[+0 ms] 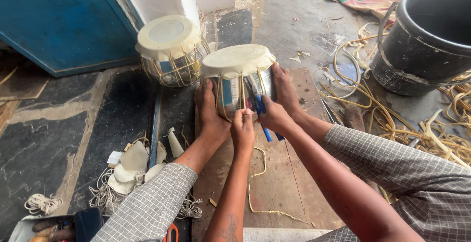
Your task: The person is assembling a drum by stretching a leather membrane over a frame, securing it with cord, and using a knife and pliers to trim and tighten the assembly.
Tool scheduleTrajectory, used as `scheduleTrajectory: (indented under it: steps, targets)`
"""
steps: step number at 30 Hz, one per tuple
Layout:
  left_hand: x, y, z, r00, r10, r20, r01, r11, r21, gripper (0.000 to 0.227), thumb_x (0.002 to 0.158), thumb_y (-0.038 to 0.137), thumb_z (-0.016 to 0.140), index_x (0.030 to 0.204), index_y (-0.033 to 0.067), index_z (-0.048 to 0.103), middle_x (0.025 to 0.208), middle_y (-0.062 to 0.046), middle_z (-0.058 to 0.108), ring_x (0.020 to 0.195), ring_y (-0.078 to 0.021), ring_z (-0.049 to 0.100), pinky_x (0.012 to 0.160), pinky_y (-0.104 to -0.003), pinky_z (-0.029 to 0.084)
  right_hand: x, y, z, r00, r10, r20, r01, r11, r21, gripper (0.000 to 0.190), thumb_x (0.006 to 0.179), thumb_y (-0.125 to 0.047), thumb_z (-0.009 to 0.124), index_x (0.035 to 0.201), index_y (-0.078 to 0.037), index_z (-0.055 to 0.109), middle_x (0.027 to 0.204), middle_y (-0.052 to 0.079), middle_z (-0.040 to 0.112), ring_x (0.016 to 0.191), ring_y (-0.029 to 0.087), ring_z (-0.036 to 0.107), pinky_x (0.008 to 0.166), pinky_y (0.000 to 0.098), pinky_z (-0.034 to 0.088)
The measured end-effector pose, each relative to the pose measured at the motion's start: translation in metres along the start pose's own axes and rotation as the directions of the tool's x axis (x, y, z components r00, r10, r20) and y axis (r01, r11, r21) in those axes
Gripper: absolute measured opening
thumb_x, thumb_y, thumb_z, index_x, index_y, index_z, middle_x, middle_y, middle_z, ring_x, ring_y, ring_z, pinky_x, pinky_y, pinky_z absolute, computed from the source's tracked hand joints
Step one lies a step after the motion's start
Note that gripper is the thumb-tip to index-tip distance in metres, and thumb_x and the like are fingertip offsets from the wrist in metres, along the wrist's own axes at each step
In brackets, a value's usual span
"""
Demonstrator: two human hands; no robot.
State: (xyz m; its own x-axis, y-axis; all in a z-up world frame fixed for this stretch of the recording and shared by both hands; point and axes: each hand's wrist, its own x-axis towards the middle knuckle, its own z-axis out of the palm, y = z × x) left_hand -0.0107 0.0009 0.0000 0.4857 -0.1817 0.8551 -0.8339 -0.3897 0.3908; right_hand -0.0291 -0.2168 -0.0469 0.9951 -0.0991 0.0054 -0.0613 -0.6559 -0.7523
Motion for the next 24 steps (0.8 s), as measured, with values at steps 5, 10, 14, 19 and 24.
scheduleTrajectory:
  steps: [5,10,14,19,24]
  targets:
    - [0.002,0.0,-0.001,0.999,0.035,-0.019,-0.036,0.999,-0.029,0.112,0.077,0.023,0.095,0.158,0.0024,0.02,0.15,-0.024,0.036,0.142,-0.0399,0.038,0.12,-0.049,0.033,0.022,0.002,0.004,0.992,-0.086,-0.091,0.075,0.99,-0.119,0.065,0.082,-0.014,0.07,0.142,-0.004,0.046,0.099,0.031,0.069,0.096,0.048,0.069,0.081,0.0509,0.054]
    - [0.005,-0.001,0.003,0.998,0.036,-0.049,-0.037,0.999,-0.021,0.106,0.079,0.019,0.092,0.157,0.0024,0.022,0.148,-0.023,0.036,0.141,-0.0391,0.039,0.12,-0.048,0.034,0.03,-0.017,-0.006,0.996,0.066,-0.054,-0.068,0.997,-0.028,0.062,0.084,-0.01,0.061,0.144,-0.009,0.046,0.103,0.027,0.068,0.089,0.043,0.073,0.07,0.0499,0.058]
    - [0.008,-0.001,0.003,0.999,-0.005,-0.04,0.005,1.0,-0.01,0.105,0.075,0.019,0.092,0.153,-0.0004,0.025,0.146,-0.025,0.037,0.139,-0.0417,0.038,0.118,-0.049,0.033,0.036,-0.025,-0.016,0.973,-0.189,-0.135,0.178,0.98,-0.087,0.044,0.092,-0.017,0.071,0.13,0.0,0.055,0.09,0.024,0.07,0.08,0.038,0.068,0.065,0.045,0.052]
    - [0.019,-0.007,0.003,1.0,0.005,-0.015,-0.006,1.0,-0.027,0.102,0.078,0.018,0.092,0.153,-0.0028,0.026,0.145,-0.024,0.038,0.137,-0.0381,0.041,0.118,-0.045,0.035,0.038,-0.061,-0.04,0.976,0.137,0.172,-0.188,0.925,0.331,0.039,0.085,-0.012,0.067,0.12,-0.001,0.053,0.078,0.01,0.066,0.06,0.018,0.064,0.048,0.0353,0.05]
    - [0.029,-0.017,0.005,0.994,-0.085,0.064,0.087,0.996,-0.027,0.101,0.074,0.011,0.089,0.153,-0.0056,0.028,0.147,-0.025,0.039,0.139,-0.0378,0.041,0.12,-0.042,0.033,0.056,-0.063,-0.039,0.969,0.16,0.187,-0.211,0.93,0.302,0.019,0.09,-0.011,0.063,0.093,0.009,0.065,0.066,0.01,0.06,0.05,0.02,0.058,0.043,0.0338,0.044]
